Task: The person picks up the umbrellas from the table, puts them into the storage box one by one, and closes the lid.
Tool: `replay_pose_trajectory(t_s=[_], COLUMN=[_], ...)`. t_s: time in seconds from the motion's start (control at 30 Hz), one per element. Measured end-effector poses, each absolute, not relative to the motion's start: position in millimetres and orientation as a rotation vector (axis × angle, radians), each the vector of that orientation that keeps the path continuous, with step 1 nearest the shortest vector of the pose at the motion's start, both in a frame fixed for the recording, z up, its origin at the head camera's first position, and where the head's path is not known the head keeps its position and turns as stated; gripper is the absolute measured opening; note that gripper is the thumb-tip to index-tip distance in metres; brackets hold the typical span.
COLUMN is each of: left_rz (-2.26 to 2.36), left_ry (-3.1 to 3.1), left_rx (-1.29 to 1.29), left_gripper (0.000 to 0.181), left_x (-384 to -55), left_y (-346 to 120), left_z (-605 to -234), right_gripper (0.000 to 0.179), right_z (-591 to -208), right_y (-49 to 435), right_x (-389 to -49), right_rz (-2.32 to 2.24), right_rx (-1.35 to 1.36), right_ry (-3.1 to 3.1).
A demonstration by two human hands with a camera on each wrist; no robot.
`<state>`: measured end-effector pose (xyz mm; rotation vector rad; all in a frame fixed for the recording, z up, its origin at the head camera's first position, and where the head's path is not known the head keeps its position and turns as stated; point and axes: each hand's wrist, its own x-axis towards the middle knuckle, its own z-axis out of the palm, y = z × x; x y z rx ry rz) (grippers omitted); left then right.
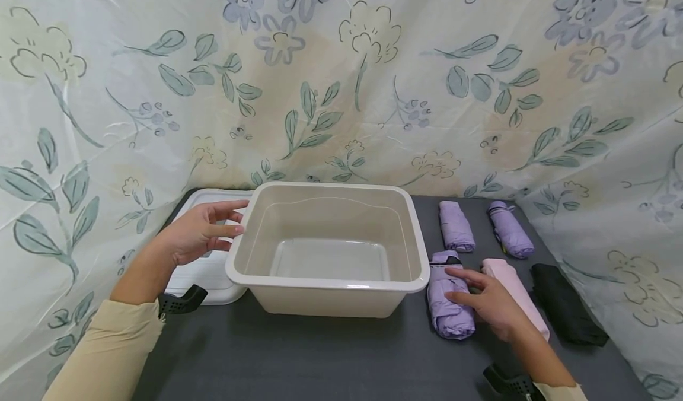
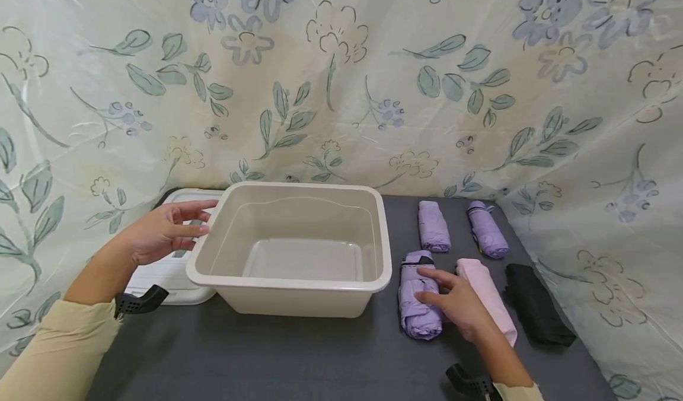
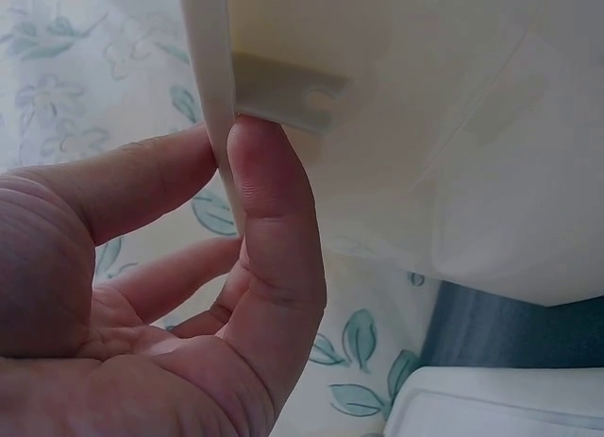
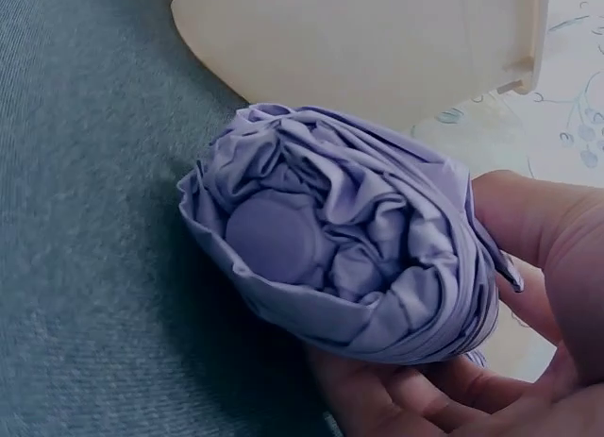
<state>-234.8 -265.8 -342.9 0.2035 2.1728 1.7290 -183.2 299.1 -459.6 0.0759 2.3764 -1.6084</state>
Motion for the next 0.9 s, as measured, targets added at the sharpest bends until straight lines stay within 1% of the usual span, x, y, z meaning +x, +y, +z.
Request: replay_pose_trajectory(t_s=[0.23,0.47,0.9], left_rz=[1.736,1.717,1.734], left_ry=[2.166,2.181,2.150], left_rx=[0.196,0.178,0.203], left_gripper=[0.073,0.073,0.074], left_x=[-234,-235,-237], left_y=[-265,-265,-265], left_z=[-344,-343,-341], right_gripper=[0.072,0.073,0.068], right_z=[-446,-416,-365], right_y=[297,295,294], right_x=[-182,-180,-189], right_rz=[-1.682,-1.710,-1.834], right_rx=[0.070,0.080,-0.056], right_ry=[2.387,2.364,2.238])
